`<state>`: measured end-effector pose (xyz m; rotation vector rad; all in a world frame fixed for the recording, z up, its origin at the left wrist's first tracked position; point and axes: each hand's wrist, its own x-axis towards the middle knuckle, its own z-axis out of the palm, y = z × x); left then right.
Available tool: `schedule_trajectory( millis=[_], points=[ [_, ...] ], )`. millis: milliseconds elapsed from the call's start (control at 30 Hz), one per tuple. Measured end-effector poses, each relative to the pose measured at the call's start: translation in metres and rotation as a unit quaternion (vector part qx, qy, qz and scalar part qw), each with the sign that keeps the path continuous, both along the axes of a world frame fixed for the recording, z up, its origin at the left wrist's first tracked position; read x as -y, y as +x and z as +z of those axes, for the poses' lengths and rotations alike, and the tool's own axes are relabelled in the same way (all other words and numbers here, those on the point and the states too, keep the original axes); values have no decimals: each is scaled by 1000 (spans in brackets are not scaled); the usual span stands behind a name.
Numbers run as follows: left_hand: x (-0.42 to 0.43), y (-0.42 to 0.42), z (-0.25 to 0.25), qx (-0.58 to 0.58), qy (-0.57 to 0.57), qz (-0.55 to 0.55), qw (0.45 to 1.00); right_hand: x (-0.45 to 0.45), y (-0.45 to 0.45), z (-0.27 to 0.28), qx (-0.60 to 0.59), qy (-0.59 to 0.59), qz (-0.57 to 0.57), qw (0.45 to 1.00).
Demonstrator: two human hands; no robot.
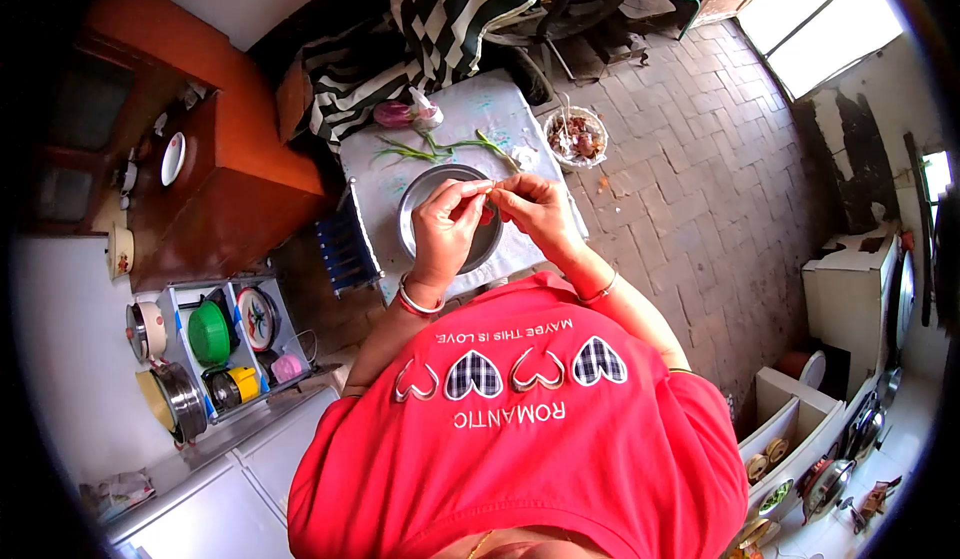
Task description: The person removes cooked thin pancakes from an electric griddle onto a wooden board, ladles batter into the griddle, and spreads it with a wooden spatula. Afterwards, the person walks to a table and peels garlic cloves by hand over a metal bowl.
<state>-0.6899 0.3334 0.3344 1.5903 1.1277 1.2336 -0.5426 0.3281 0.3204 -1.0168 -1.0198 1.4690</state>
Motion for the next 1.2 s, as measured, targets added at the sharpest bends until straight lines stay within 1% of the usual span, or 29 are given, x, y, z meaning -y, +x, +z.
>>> schedule_trajectory(
  millis=[100,133,267,367,467,567,600,700,833,933,1033,1067,1167,1200],
  points=[
    [-5,-3,3,-8,-22,-34,999,-2,7,6,-20,-47,32,998],
    [-6,-5,4,30,-56,-48,997,-3,10,7,-37,-62,47,996],
    [-11,-8,5,52,-95,-83,991,-4,16,15,-96,-97,74,988],
    [-9,-4,11,61,-111,-90,988,-6,19,9,-106,-69,73,989],
    [-10,-2,13,106,-142,-115,977,-9,18,11,-69,-28,53,996],
    [-11,3,14,229,-209,-117,944,-11,15,14,-128,-48,37,990],
    [-12,6,9,258,-213,-114,936,-12,13,9,-172,-62,31,983],
    [-13,10,11,275,-209,-105,933,-10,14,14,-164,-105,10,981],
    [-12,14,15,194,-141,-74,968,-2,20,22,-63,-72,19,995],
    [-10,18,16,104,-84,-77,988,-1,16,21,-19,-3,-9,1000],
    [-7,27,7,88,-63,-51,993,-3,21,6,-35,44,-16,998],
    [-9,28,4,54,-38,-38,997,-2,22,11,-36,52,-22,998],
    [-9,26,5,-3,-32,-24,999,-2,25,0,-13,67,-48,997],
    [-9,26,7,22,-57,-38,997,-1,25,-1,-7,71,-56,996]
  ],
)
